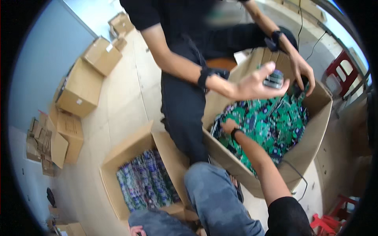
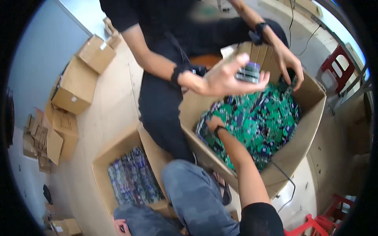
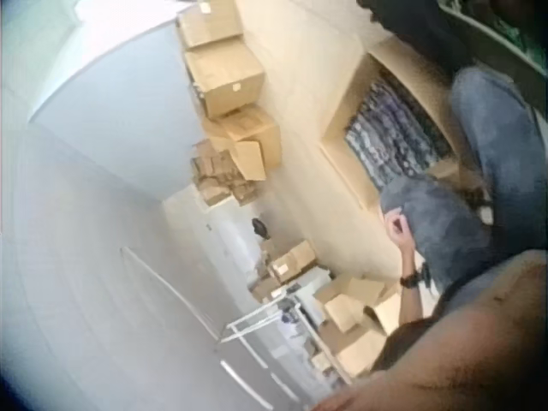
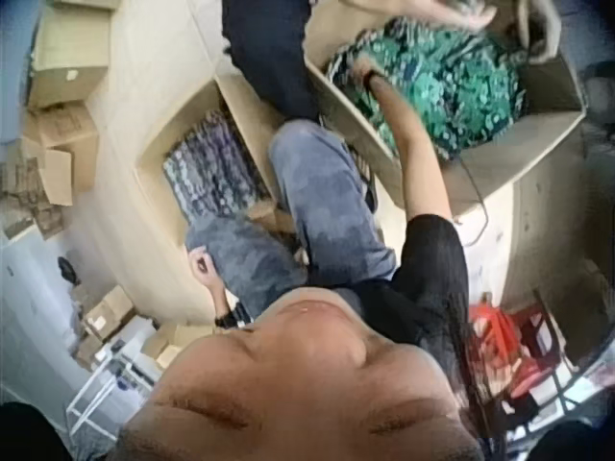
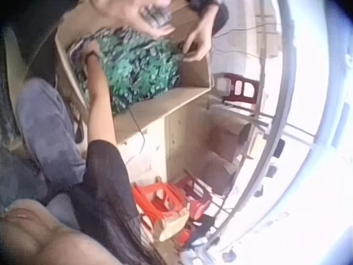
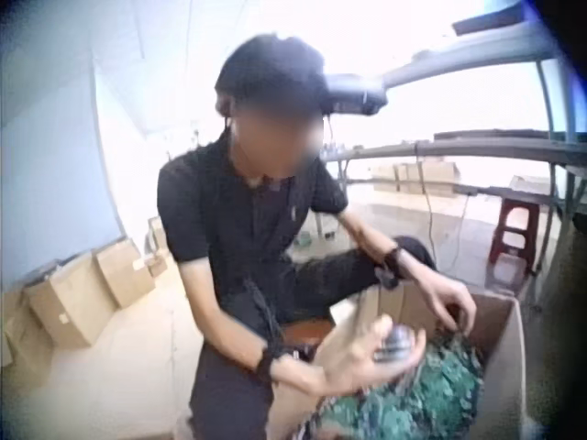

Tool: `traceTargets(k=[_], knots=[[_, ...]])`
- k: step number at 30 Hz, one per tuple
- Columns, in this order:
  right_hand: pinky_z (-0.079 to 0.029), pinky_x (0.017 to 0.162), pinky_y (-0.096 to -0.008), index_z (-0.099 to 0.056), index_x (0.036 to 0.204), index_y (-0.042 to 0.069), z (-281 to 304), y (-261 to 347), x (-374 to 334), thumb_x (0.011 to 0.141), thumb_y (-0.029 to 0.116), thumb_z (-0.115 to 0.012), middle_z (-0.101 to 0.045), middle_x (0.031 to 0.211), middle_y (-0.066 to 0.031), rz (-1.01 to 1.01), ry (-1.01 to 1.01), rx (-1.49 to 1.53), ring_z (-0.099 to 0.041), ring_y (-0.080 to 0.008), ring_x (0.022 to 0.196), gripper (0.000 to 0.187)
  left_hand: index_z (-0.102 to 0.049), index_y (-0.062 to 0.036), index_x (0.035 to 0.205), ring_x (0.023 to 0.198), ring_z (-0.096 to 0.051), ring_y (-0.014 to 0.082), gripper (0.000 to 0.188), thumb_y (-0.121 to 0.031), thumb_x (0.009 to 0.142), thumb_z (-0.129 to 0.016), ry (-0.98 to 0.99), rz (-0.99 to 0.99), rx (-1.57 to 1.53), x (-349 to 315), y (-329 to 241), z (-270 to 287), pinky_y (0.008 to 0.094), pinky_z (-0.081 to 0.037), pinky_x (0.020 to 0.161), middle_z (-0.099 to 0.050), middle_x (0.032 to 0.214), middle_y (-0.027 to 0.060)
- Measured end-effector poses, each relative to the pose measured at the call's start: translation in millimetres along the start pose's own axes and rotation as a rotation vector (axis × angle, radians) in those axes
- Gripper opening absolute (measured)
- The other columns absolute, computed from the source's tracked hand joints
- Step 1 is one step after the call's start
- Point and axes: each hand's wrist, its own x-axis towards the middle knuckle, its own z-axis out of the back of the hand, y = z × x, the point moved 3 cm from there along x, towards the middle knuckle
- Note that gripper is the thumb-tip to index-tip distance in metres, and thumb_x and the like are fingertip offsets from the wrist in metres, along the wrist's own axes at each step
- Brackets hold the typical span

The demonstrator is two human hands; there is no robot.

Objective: Sorting and stacking electronic circuit boards from large shipping boxes.

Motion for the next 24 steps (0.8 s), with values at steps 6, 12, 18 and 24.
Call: traceTargets(k=[6,12,18,24], knots=[[-0.048,0.084,-0.0399,-0.064,0.1,0.003,2,12,-23,0.073,0.032,-0.064,-0.062,0.106,-0.018,-0.125,-0.045,-0.085,-0.06,-0.0324,0.099,0.04,-0.049,-0.0048,0.081,0.091,-0.049,0.0211,0.008,-0.006,0.081,-0.056,-0.078,0.007,0.037,-8,-19,7,0.0303,-0.037,0.08,-0.054,0.098,0.0096],[-0.049,0.082,-0.0398,-0.065,0.093,-0.001,28,32,-36,0.074,0.028,-0.059,-0.062,0.102,-0.0227,-0.07,-0.052,-0.093,-0.061,-0.0335,0.095,0.035,-0.047,-0.0045,0.08,0.094,-0.048,0.0237,0.01,-0.004,0.079,-0.057,-0.072,0.008,0.031,3,-31,2,0.0333,-0.036,0.085,-0.053,0.096,0.0104],[-0.051,0.056,-0.0319,-0.06,0.075,-0.007,45,24,-35,0.07,0.019,-0.063,-0.063,0.067,-0.0172,0.165,0.056,0.293,-0.064,-0.0222,0.065,0.026,-0.048,-0.0042,0.081,0.093,-0.048,0.0246,0.009,-0.004,0.079,-0.057,-0.07,-0.131,0.087,10,-11,4,0.0336,-0.036,0.086,-0.053,0.097,0.0108],[-0.047,0.052,-0.0258,-0.056,0.098,-0.001,78,42,-91,0.081,0.01,-0.059,-0.062,0.081,-0.0057,0.331,0.174,0.504,-0.06,-0.012,0.065,0.021,-0.049,-0.004,0.082,0.095,-0.048,0.025,0.009,-0.007,0.08,-0.057,-0.071,0.005,-0.092,0,-16,4,0.0343,-0.035,0.087,-0.054,0.099,0.0108]])
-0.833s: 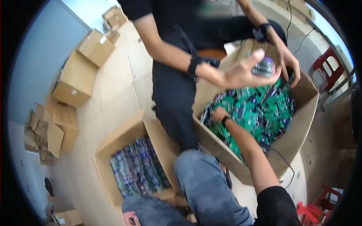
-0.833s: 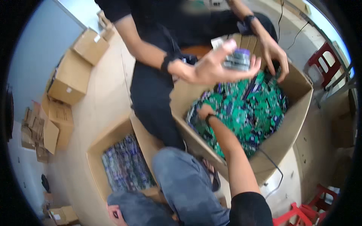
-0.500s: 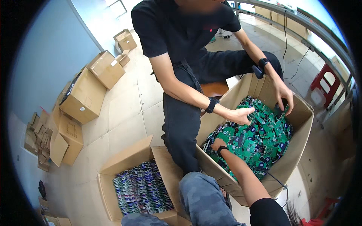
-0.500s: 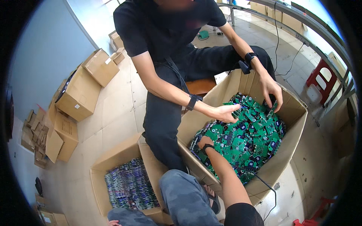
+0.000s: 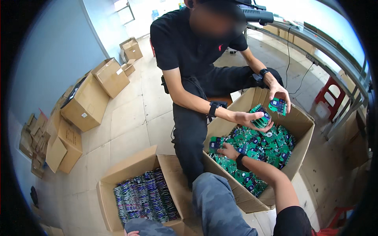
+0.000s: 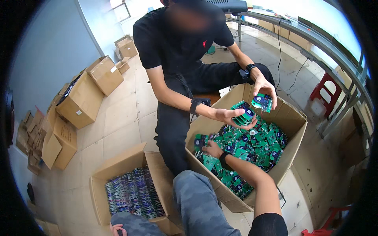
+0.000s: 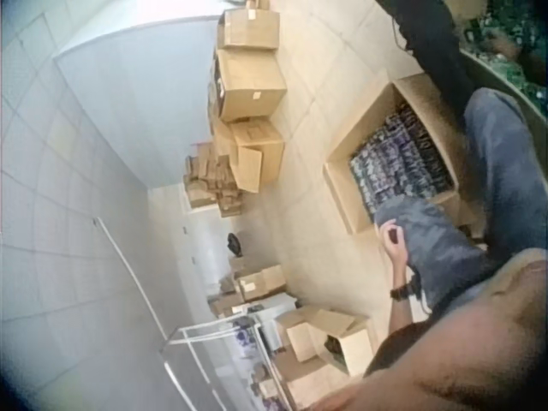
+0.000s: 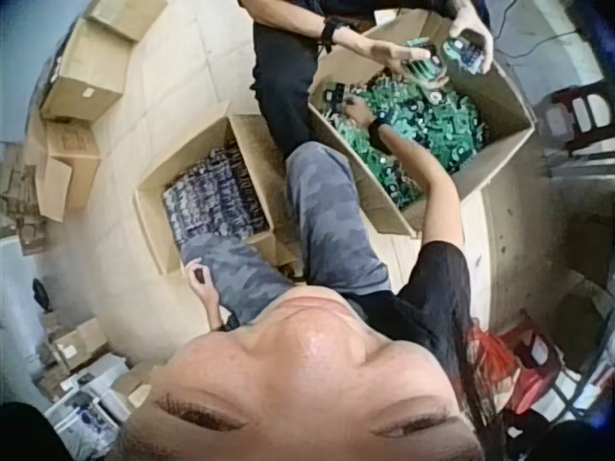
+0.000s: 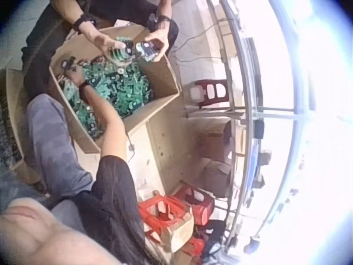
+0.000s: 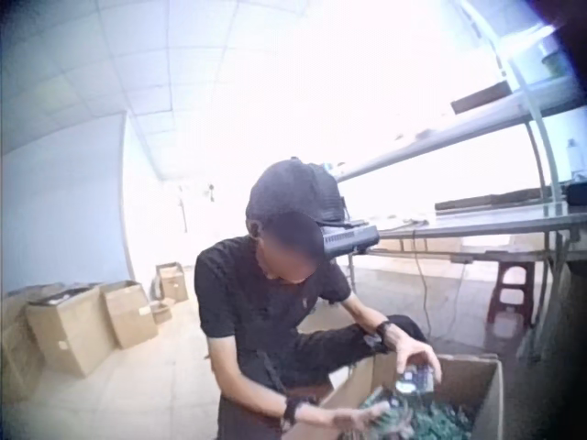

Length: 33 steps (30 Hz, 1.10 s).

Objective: Sorting and stacking electronic circuit boards from large shipping boxes.

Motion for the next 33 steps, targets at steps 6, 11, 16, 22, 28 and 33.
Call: traceTargets(k=[6,11,16,22,28,33], knots=[[-0.043,0.056,-0.0239,-0.055,0.093,0.002,26,101,-79,0.079,0.012,-0.057,-0.055,0.075,-0.0014,0.226,0.09,0.031,-0.05,-0.0087,0.063,0.018,-0.049,-0.0046,0.079,0.102,-0.047,0.0287,0.01,-0.009,0.08,-0.058,-0.003,-0.213,0.138,-2,1,5,0.0413,-0.027,0.099,-0.055,0.097,0.0117],[-0.041,0.055,-0.02,-0.051,0.096,0.003,50,154,-150,0.085,0.014,-0.056,-0.054,0.078,0.0014,0.279,0.06,0.058,-0.051,-0.0052,0.068,0.016,-0.052,-0.0063,0.084,0.104,-0.046,0.028,0.012,-0.016,0.08,-0.058,0.037,-0.327,0.182,0,8,1,0.0483,-0.022,0.103,-0.056,0.09,0.0098],[-0.037,0.073,-0.0188,-0.05,0.095,0.007,19,224,-255,0.087,0.012,-0.055,-0.051,0.084,0.0052,0.403,-0.081,0.272,-0.046,-0.0027,0.082,0.011,-0.048,-0.0014,0.078,0.103,-0.051,0.0284,0.019,-0.019,0.081,-0.055,-0.119,-0.179,-0.341,21,-31,12,0.0467,-0.031,0.099,-0.055,0.091,0.0146],[-0.043,0.064,-0.0189,-0.059,0.094,0.002,-39,245,-376,0.083,0.005,-0.062,-0.061,0.08,0.0033,0.216,-0.011,0.273,-0.053,-0.0027,0.073,0.012,-0.029,0.0005,0.135,0.128,-0.031,0.027,0.088,-0.042,0.071,-0.071,0.984,-0.426,-0.842,-15,-168,-76,0.0386,-0.025,0.105,-0.03,0.138,0.0178],[-0.044,0.078,-0.0227,-0.058,0.101,0.0,-132,184,-408,0.087,0.007,-0.057,-0.061,0.094,-0.0011,0.238,0.009,0.507,-0.056,-0.0071,0.086,0.015,-0.029,0.0006,0.134,0.125,-0.038,0.0284,0.064,-0.024,0.084,-0.06,0.847,-0.094,-1.456,-87,-182,-107,0.0409,-0.03,0.103,-0.036,0.136,0.0225],[-0.045,0.074,-0.0236,-0.057,0.099,-0.002,-151,166,-404,0.088,0.015,-0.058,-0.061,0.086,-0.0038,0.155,-0.022,0.381,-0.056,-0.0094,0.08,0.021,-0.048,0.0053,0.113,0.107,-0.054,0.0309,0.037,-0.023,0.089,-0.044,0.811,0.016,-1.468,-73,-164,-113,0.0417,-0.039,0.095,-0.06,0.103,0.0203]])
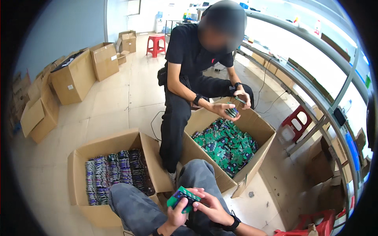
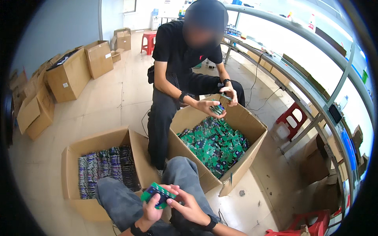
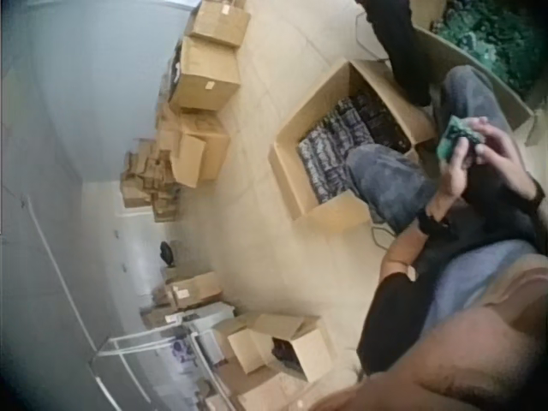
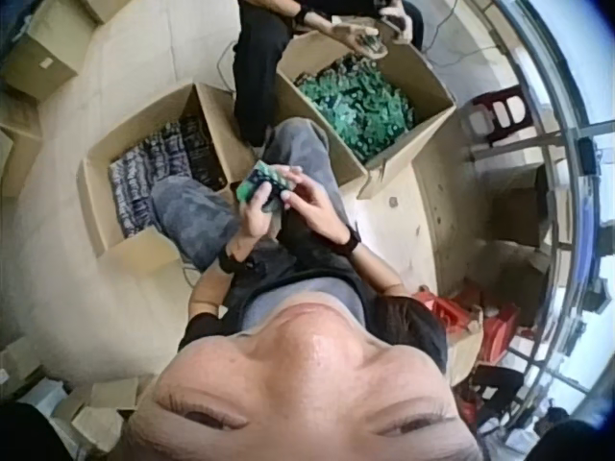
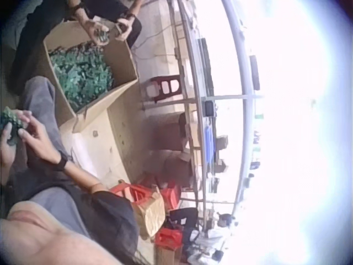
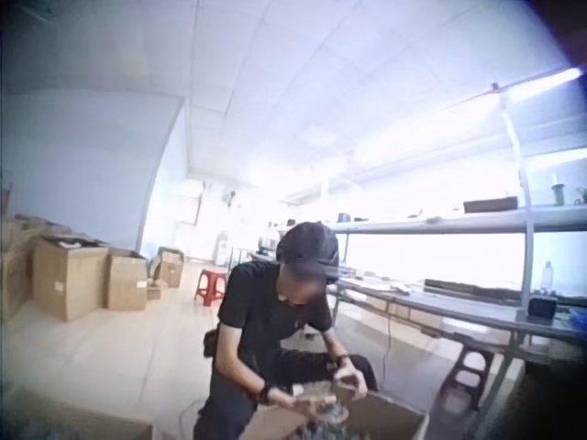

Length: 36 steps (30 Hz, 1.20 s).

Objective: Sorting and stacking electronic circuit boards from large shipping boxes.

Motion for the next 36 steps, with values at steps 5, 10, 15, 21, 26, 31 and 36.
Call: traceTargets(k=[5,10,15,21,26,31,36], knots=[[-0.045,0.074,-0.0287,-0.06,0.097,-0.001,7,-1,-2,0.087,0.012,-0.055,-0.061,0.085,-0.0111,0.194,0.071,-0.462,-0.06,-0.021,0.081,0.016,-0.052,0.0035,0.104,0.085,-0.058,0.0313,0.04,-0.029,0.082,-0.048,-0.131,0.176,-0.254,10,3,34,0.0441,-0.037,0.096,-0.06,0.084,0.016],[-0.048,0.067,-0.03,-0.064,0.093,0.002,12,-2,-2,0.086,0.012,-0.057,-0.063,0.084,-0.012,0.093,0.055,-0.54,-0.062,-0.0244,0.075,0.014,-0.052,0.0058,0.101,0.08,-0.058,0.0299,0.043,-0.031,0.079,-0.047,-0.137,0.154,-0.32,16,5,39,0.0438,-0.037,0.093,-0.058,0.083,0.0159],[-0.048,0.069,-0.033,-0.063,0.084,-0.002,5,24,13,0.085,0.011,-0.055,-0.064,0.08,-0.0155,0.102,0.027,-0.483,-0.062,-0.0277,0.075,0.015,-0.053,0.003,0.102,0.078,-0.056,0.0301,0.042,-0.031,0.077,-0.047,-0.242,0.098,-0.215,20,-16,57,0.0444,-0.034,0.093,-0.057,0.082,0.0152],[-0.046,0.063,-0.0293,-0.063,0.081,-0.003,44,31,2,0.081,0.008,-0.058,-0.063,0.076,-0.014,0.129,-0.098,-0.326,-0.06,-0.0212,0.071,0.012,-0.052,-0.0004,0.099,0.075,-0.053,0.0293,0.04,-0.032,0.075,-0.048,-0.346,0.126,-0.129,47,1,23,0.0434,-0.034,0.092,-0.055,0.079,0.014],[-0.047,0.068,-0.0292,-0.064,0.088,0.0,59,13,17,0.081,0.011,-0.062,-0.064,0.079,-0.0096,0.202,-0.002,-0.249,-0.061,-0.0195,0.074,0.014,-0.052,-0.0049,0.099,0.085,-0.051,0.0273,0.032,-0.031,0.081,-0.05,-0.145,0.108,0.018,60,6,1,0.0436,-0.033,0.093,-0.056,0.084,0.0105],[-0.046,0.065,-0.0295,-0.064,0.091,0.004,61,10,40,0.08,0.017,-0.065,-0.065,0.076,-0.0056,0.26,0.091,-0.087,-0.061,-0.0178,0.068,0.017,-0.05,-0.0026,0.103,0.075,-0.055,0.0278,0.04,-0.033,0.076,-0.048,-0.191,0.091,0.111,63,8,-14,0.0443,-0.034,0.092,-0.055,0.079,0.0124],[-0.046,0.065,-0.0305,-0.062,0.081,0.004,62,8,32,0.079,0.013,-0.064,-0.063,0.072,-0.0051,0.268,0.083,-0.158,-0.06,-0.0193,0.068,0.01,-0.049,-0.0021,0.102,0.074,-0.056,0.0281,0.04,-0.032,0.076,-0.048,-0.183,0.101,0.139,53,15,-20,0.0443,-0.034,0.09,-0.056,0.079,0.0118]])
